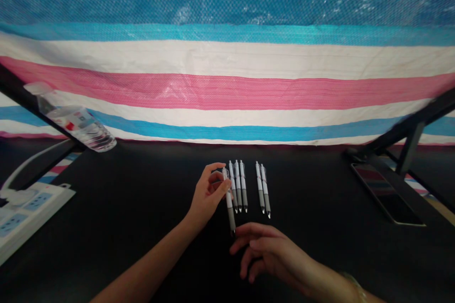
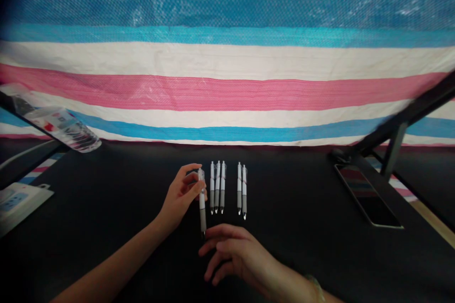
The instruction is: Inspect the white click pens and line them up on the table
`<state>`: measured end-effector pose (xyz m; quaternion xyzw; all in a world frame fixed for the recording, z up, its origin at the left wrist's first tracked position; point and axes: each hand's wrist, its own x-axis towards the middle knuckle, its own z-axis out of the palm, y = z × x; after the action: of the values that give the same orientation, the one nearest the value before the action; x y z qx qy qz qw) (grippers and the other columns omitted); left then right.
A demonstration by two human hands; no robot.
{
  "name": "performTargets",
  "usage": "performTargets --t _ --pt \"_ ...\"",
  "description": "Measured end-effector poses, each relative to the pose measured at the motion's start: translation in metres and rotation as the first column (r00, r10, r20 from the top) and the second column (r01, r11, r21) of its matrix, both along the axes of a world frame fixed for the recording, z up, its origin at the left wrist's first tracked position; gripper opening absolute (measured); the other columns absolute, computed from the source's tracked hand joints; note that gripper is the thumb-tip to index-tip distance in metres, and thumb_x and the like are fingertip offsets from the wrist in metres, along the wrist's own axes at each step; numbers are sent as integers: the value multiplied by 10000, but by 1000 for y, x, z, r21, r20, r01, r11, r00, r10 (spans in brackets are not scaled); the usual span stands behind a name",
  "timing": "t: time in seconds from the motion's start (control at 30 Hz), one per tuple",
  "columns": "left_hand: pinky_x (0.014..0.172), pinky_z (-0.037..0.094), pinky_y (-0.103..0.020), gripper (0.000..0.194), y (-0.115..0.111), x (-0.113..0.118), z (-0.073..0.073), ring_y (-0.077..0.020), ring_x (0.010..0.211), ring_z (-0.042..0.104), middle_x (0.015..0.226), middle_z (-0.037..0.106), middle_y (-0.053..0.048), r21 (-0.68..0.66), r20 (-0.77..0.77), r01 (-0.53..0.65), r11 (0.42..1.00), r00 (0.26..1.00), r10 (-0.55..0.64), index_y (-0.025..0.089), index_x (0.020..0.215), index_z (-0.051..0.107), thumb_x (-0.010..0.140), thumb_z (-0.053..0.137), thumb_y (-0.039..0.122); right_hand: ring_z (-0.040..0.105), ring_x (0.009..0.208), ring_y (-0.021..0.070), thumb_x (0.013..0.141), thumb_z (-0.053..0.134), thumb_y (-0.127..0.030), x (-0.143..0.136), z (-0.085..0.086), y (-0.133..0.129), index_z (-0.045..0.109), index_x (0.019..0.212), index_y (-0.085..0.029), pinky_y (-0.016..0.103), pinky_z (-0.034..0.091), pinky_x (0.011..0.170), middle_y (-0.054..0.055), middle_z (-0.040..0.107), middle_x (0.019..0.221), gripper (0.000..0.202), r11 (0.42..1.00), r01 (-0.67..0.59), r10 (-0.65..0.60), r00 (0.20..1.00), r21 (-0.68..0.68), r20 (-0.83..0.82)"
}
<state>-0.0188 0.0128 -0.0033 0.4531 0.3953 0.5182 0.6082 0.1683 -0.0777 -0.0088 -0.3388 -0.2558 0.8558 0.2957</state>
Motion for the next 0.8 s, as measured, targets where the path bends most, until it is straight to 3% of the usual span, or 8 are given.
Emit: performTargets --t 0.53,0.8 --pt "573 535 -227 405 6 -6 -8 -104 606 631 796 581 59 41 -7 -104 994 994 105 226 1165 556 825 761 308 712 698 178 799 707 -279 0 0 -1 673 1150 -138 266 524 607 99 719 964 381 999 -22 22 1000 28 17" --pt "488 476 -200 562 15 -12 -13 -83 573 585 920 583 8 109 -226 -137 985 961 159 214 1346 573 830 746 353 691 706 166 822 705 -291 1 -1 -1 705 1067 -119 253 516 612 96 704 931 298 993 -85 83 996 76 34"
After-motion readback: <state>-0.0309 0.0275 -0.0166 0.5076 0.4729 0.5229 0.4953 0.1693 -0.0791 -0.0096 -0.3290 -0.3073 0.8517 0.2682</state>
